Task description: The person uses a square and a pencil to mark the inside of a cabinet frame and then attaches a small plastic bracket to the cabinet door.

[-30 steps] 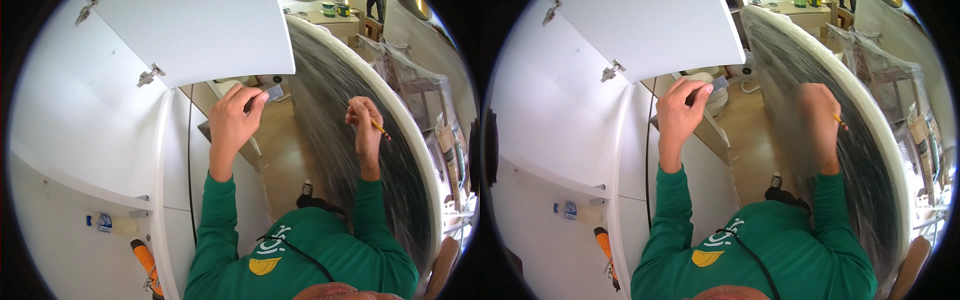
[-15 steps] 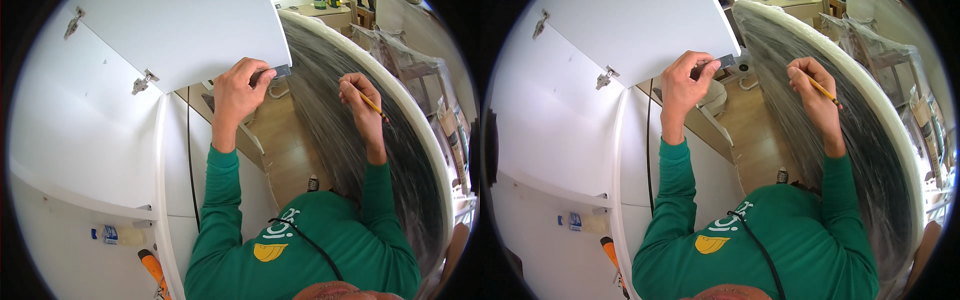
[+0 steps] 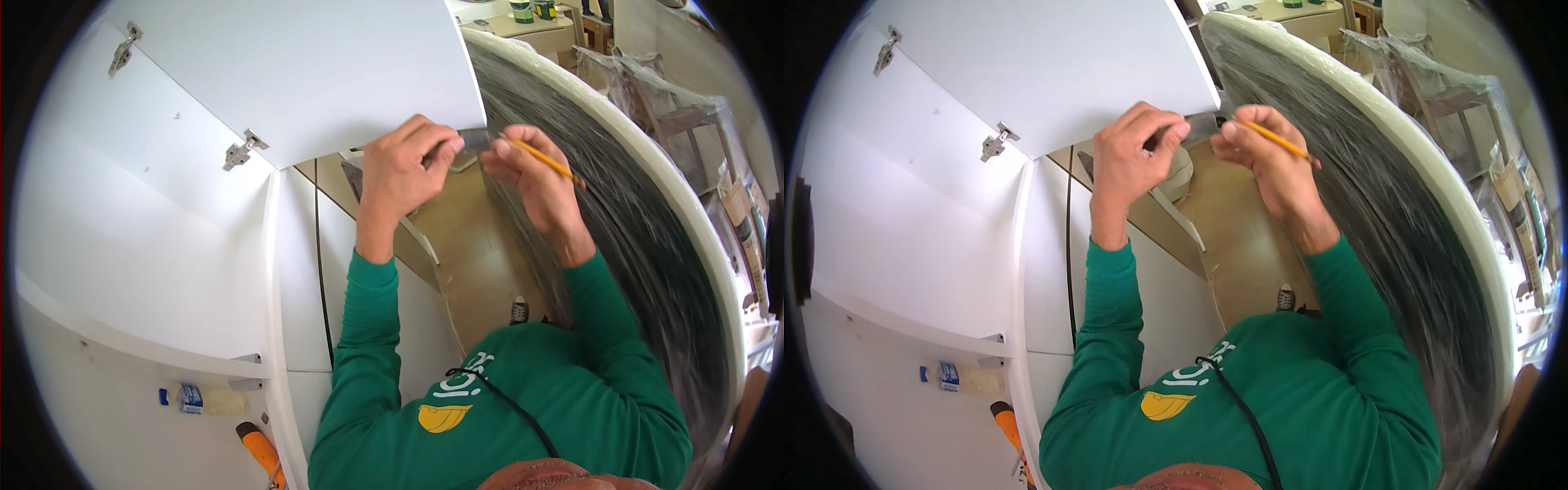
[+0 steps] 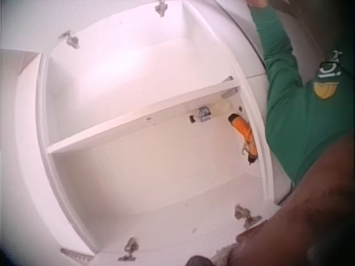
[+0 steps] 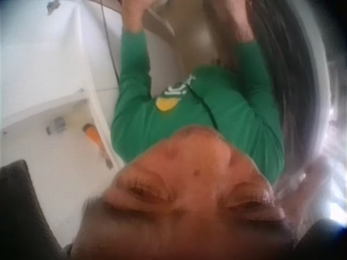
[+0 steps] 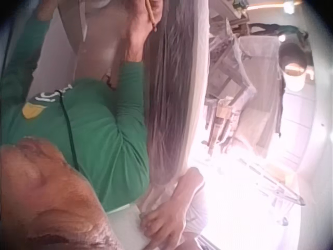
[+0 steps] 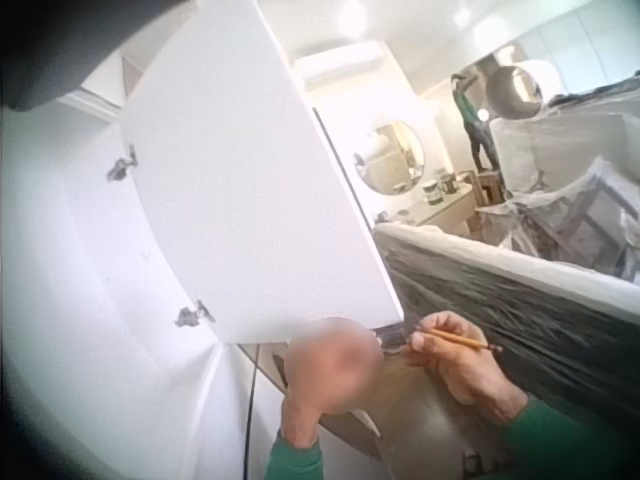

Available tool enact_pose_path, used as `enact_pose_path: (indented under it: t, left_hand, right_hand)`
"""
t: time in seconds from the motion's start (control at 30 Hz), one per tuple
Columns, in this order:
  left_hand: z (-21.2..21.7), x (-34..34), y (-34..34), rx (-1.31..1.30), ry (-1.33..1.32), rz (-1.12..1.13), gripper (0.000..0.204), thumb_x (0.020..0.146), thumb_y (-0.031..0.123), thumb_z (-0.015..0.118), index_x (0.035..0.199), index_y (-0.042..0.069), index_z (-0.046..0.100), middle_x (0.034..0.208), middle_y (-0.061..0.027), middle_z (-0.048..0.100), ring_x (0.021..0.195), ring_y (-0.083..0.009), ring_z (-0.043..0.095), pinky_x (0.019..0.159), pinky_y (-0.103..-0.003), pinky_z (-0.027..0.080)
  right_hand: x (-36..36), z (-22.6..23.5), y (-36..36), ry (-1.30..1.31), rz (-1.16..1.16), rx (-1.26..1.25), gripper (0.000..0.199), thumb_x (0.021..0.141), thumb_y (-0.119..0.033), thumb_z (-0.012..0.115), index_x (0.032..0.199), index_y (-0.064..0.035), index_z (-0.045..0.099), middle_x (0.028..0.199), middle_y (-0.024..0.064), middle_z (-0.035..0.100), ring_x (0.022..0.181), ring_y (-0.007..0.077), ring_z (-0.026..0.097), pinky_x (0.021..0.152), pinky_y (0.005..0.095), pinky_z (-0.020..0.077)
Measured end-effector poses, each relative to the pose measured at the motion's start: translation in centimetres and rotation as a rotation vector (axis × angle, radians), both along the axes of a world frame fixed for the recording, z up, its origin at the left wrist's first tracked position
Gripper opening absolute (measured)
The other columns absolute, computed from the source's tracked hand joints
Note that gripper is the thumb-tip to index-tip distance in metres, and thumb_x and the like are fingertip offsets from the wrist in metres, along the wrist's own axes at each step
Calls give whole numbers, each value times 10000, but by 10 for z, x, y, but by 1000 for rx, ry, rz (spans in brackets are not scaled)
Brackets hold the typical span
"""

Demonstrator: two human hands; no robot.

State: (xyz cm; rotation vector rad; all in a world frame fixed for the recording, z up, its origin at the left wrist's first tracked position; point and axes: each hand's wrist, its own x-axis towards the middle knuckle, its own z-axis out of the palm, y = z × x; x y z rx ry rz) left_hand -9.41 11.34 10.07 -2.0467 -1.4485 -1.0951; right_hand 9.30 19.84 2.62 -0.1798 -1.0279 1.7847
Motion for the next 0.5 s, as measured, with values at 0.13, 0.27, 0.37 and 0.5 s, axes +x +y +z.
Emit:
enact_pose_path:
  t: [0.13,0.27,0.37,0.5]
  left_hand:
    - [-13,4,-10,9,-25,-50,109,835,93,835,903,87,751,813,-26,710,621,-162,662,541,-293,510]
    - [-27,2,-16,48,-28,-85,133,812,87,844,904,88,747,812,-28,711,616,-174,663,529,-294,503]
    - [-33,0,-21,48,-31,-95,151,798,87,850,909,95,746,824,-23,714,642,-180,665,544,-302,501]
    - [-35,25,-26,283,6,72,190,786,107,869,925,132,743,930,-11,704,819,-210,652,718,-344,509]
  right_hand:
    - [2,-1,-20,-31,-126,85,249,914,-1,761,1104,-41,605,996,38,687,899,149,705,837,294,581]
    - [0,-3,-28,-135,-205,272,206,932,-20,754,1087,-47,622,964,32,694,865,112,673,816,277,567]
    - [1,-5,-28,-168,-194,305,161,945,-26,745,1066,-41,640,951,27,691,853,98,656,805,267,560]
    - [5,-5,-23,-89,-96,149,118,962,-47,733,1055,-30,662,957,28,691,848,99,657,803,266,564]
